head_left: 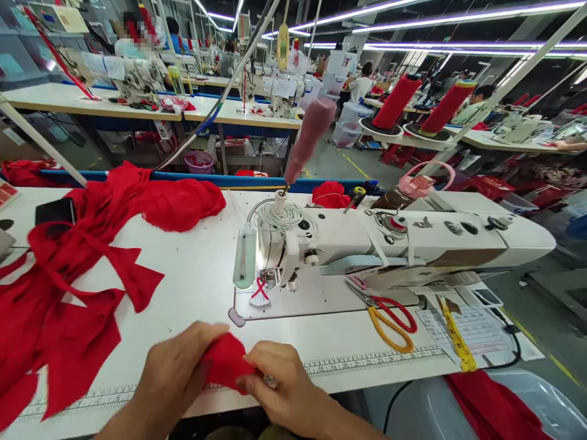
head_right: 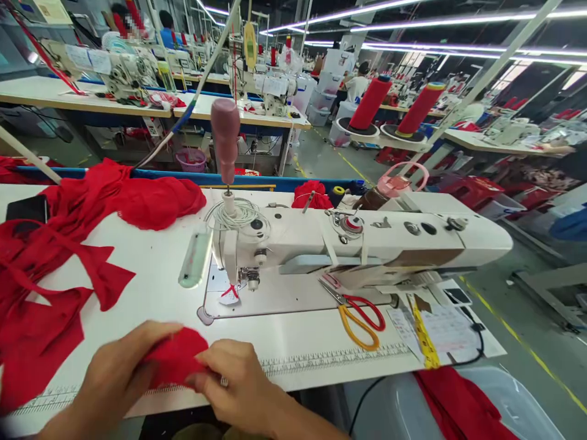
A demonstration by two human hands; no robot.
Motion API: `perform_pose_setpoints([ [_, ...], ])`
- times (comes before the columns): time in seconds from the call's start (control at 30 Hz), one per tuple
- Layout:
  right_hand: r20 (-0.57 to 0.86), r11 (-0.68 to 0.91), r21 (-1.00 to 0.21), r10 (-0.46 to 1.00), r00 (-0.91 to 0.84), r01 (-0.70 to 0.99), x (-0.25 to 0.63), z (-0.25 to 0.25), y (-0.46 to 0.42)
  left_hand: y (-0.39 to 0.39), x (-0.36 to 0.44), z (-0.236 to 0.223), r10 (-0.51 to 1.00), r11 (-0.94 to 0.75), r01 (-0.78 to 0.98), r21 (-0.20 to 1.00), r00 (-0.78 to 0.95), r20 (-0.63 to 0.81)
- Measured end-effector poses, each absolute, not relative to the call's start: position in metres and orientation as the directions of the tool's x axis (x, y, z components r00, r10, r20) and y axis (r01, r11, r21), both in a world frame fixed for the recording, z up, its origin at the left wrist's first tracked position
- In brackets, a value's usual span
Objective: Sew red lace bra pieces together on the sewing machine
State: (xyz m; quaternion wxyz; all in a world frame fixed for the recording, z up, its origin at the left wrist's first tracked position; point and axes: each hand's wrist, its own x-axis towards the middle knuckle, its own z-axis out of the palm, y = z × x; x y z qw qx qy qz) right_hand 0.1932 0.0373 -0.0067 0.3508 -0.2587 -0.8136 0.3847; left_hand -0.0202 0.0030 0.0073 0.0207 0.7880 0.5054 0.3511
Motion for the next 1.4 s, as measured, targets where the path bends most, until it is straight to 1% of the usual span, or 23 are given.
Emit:
perform_pose_setpoints([
  [0.03,0.306,0.514,-0.84,0.711,-0.634,0.171,0.195,-0.001,0.042,0.021,-0.02,0.015,0.818,-0.462,0.802,0.379,0.22,0.532],
  [0.07,0.246,0.474,-0.856,0.725,-0.644,0.207,0.197,0.003,0.048,0.038,-0.018,0.02,0.826,-0.459,0.808,0.369,0.235,0.512],
  [0.1,0.207,0.46,-0.853,0.732,-0.65,0.247,0.199,0.006,0.055,0.055,-0.016,0.022,0.874,-0.422,0.828,0.368,0.265,0.407],
  [0.13,0.197,0.475,-0.832,0.737,-0.647,0.288,0.203,0.006,0.064,0.07,-0.014,0.021,0.903,-0.393,0.846,0.36,0.283,0.322],
  [0.2,0.253,0.553,-0.738,0.759,-0.601,0.388,0.211,0.002,0.083,0.091,-0.009,0.012,0.921,-0.379,0.855,0.355,0.309,0.238],
  [0.3,0.412,0.658,-0.519,0.752,-0.515,0.545,0.224,-0.015,0.111,0.101,-0.007,-0.009,0.923,-0.375,0.853,0.363,0.307,0.233],
  [0.37,0.47,0.724,-0.383,0.687,-0.554,0.574,0.23,-0.028,0.124,0.098,-0.008,-0.02,0.925,-0.366,0.855,0.367,0.291,0.244],
  [0.43,0.478,0.784,-0.292,0.615,-0.627,0.547,0.231,-0.036,0.129,0.09,-0.01,-0.026,0.926,-0.359,0.858,0.367,0.277,0.258],
  [0.53,0.463,0.825,-0.219,0.558,-0.688,0.522,0.228,-0.037,0.125,0.076,-0.015,-0.027,0.912,-0.386,0.844,0.373,0.289,0.292],
  [0.63,0.426,0.84,-0.182,0.535,-0.729,0.51,0.225,-0.031,0.114,0.063,-0.02,-0.021,0.859,-0.47,0.801,0.371,0.32,0.399],
  [0.7,0.41,0.846,-0.167,0.527,-0.744,0.507,0.224,-0.027,0.108,0.06,-0.021,-0.016,0.849,-0.48,0.785,0.392,0.305,0.431],
  [0.77,0.412,0.845,-0.165,0.527,-0.743,0.509,0.224,-0.026,0.106,0.062,-0.018,-0.012,0.882,-0.437,0.776,0.455,0.272,0.383],
  [0.83,0.422,0.844,-0.172,0.529,-0.736,0.507,0.224,-0.026,0.106,0.07,-0.013,-0.01,0.92,-0.376,0.771,0.513,0.248,0.302],
  [0.97,0.436,0.846,-0.182,0.526,-0.73,0.501,0.225,-0.03,0.109,0.087,0.0,-0.011,0.964,-0.263,0.787,0.558,0.187,0.191],
  [1.17,0.428,0.842,-0.176,0.532,-0.731,0.51,0.225,-0.031,0.11,0.098,0.008,-0.016,0.997,-0.066,0.742,0.667,0.078,0.011],
  [1.27,0.435,0.837,-0.172,0.538,-0.722,0.52,0.225,-0.031,0.11,0.1,0.01,-0.017,0.999,-0.019,0.724,0.689,0.035,-0.01],
  [1.4,0.436,0.831,-0.152,0.543,-0.718,0.536,0.225,-0.032,0.109,0.1,0.011,-0.019,0.999,-0.013,0.709,0.705,0.032,-0.014],
])
